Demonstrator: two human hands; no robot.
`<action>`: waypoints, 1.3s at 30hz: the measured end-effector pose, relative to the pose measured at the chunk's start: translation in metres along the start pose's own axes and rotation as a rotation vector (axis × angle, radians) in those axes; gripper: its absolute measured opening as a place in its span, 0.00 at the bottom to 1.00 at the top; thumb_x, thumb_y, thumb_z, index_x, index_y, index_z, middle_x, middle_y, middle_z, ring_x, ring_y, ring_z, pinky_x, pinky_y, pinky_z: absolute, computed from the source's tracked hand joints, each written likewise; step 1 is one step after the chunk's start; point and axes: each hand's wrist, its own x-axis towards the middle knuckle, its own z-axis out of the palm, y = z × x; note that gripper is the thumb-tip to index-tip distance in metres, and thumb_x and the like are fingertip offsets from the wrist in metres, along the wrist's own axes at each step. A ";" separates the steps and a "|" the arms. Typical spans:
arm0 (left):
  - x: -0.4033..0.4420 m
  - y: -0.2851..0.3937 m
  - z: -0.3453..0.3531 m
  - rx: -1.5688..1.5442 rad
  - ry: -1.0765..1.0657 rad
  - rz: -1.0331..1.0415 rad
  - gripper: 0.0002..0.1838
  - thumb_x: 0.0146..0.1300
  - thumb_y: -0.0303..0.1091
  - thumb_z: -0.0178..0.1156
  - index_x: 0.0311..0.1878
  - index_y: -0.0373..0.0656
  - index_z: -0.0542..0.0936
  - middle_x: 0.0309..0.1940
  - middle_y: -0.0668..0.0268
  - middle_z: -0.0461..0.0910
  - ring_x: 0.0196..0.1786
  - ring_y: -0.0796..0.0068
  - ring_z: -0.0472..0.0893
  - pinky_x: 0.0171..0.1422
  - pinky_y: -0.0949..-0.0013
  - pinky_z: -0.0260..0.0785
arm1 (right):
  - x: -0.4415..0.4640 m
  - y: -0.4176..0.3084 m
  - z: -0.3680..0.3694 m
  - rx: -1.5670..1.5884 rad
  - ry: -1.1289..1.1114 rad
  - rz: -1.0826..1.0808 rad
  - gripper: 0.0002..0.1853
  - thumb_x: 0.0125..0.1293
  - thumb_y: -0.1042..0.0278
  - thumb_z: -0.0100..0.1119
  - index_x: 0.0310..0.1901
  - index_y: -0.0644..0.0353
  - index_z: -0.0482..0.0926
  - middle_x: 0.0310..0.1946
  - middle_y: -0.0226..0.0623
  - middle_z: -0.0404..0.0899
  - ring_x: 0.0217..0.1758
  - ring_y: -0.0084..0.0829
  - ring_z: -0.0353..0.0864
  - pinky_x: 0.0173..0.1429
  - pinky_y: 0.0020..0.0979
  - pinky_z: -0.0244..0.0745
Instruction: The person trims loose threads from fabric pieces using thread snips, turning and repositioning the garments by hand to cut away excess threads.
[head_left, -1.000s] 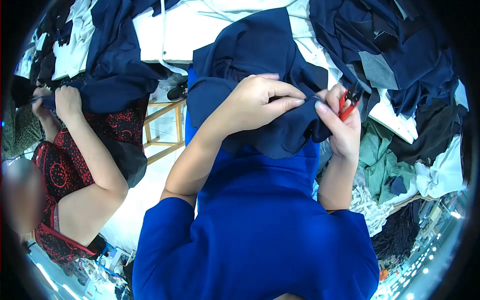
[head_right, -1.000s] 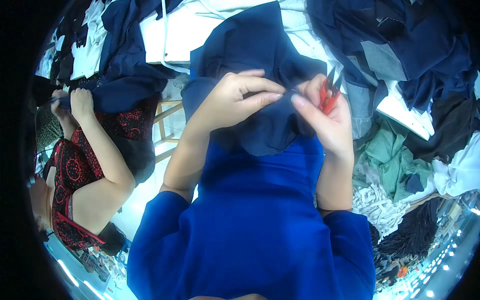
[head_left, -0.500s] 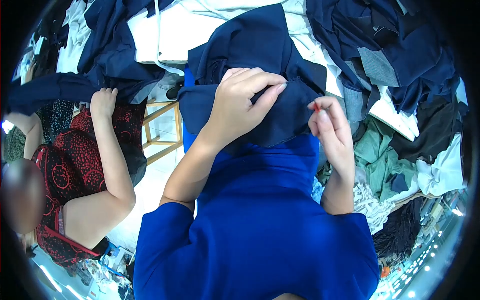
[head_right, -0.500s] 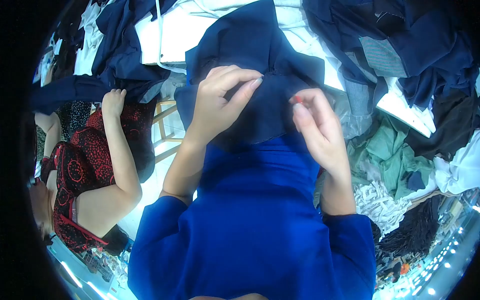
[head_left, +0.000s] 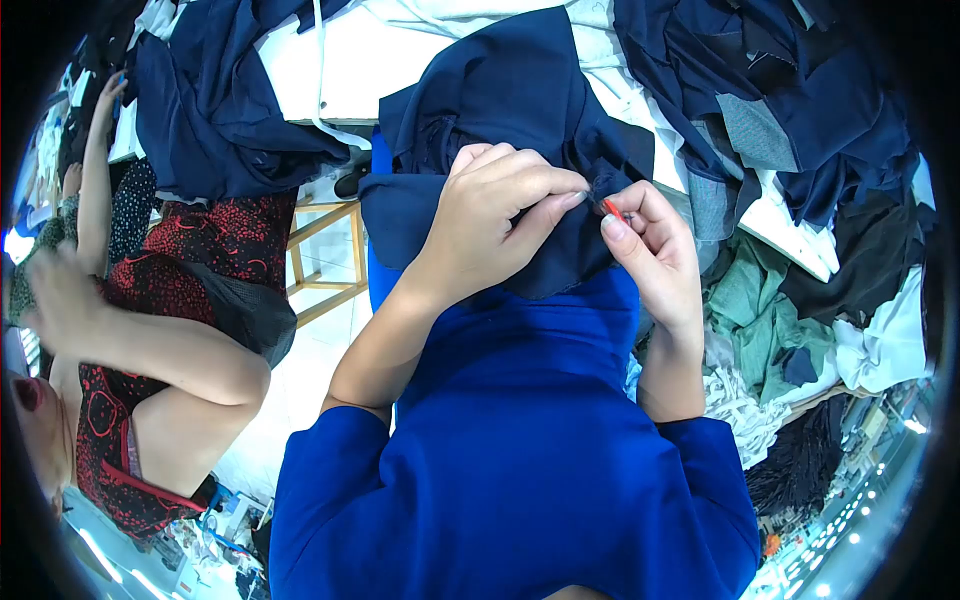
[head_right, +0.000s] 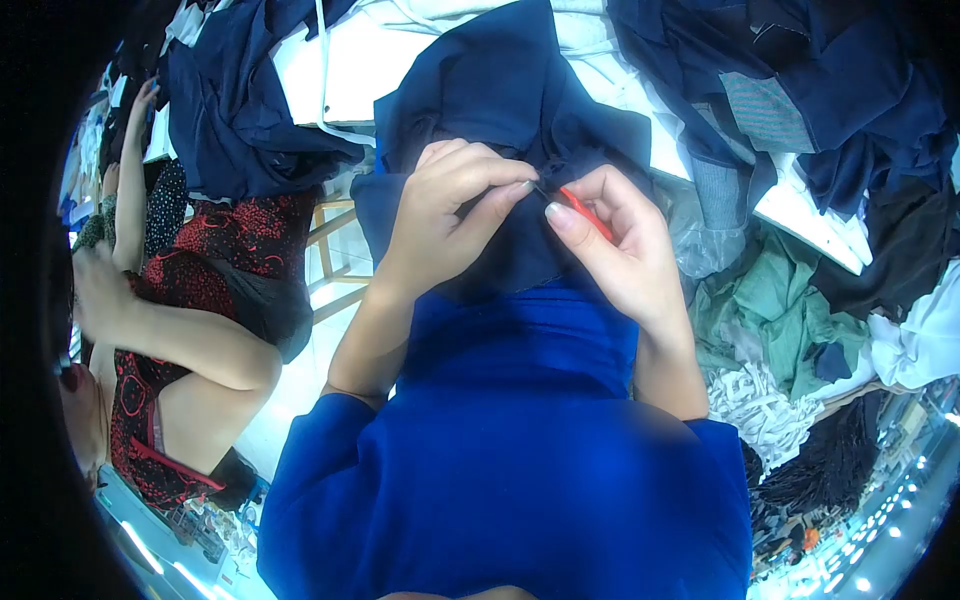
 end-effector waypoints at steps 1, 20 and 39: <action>0.000 -0.001 0.000 -0.014 0.003 0.008 0.03 0.56 0.31 0.61 0.33 0.46 0.82 0.25 0.71 0.79 0.29 0.74 0.74 0.44 0.70 0.58 | 0.000 0.001 0.000 0.004 -0.006 -0.015 0.06 0.66 0.70 0.56 0.38 0.63 0.71 0.30 0.26 0.75 0.32 0.11 0.68 0.36 0.14 0.61; -0.008 0.010 -0.019 -0.175 -0.164 -0.096 0.04 0.58 0.29 0.62 0.36 0.43 0.84 0.30 0.65 0.82 0.33 0.74 0.79 0.41 0.74 0.65 | -0.007 0.006 0.009 0.115 0.107 -0.093 0.04 0.62 0.74 0.59 0.35 0.64 0.76 0.29 0.24 0.74 0.32 0.13 0.69 0.37 0.15 0.63; -0.012 0.015 -0.018 -0.589 -0.136 -0.306 0.06 0.60 0.29 0.61 0.37 0.38 0.83 0.31 0.64 0.80 0.33 0.79 0.78 0.39 0.80 0.67 | -0.008 -0.001 0.016 0.213 0.070 -0.058 0.06 0.60 0.73 0.61 0.36 0.63 0.74 0.29 0.23 0.73 0.31 0.12 0.68 0.36 0.14 0.62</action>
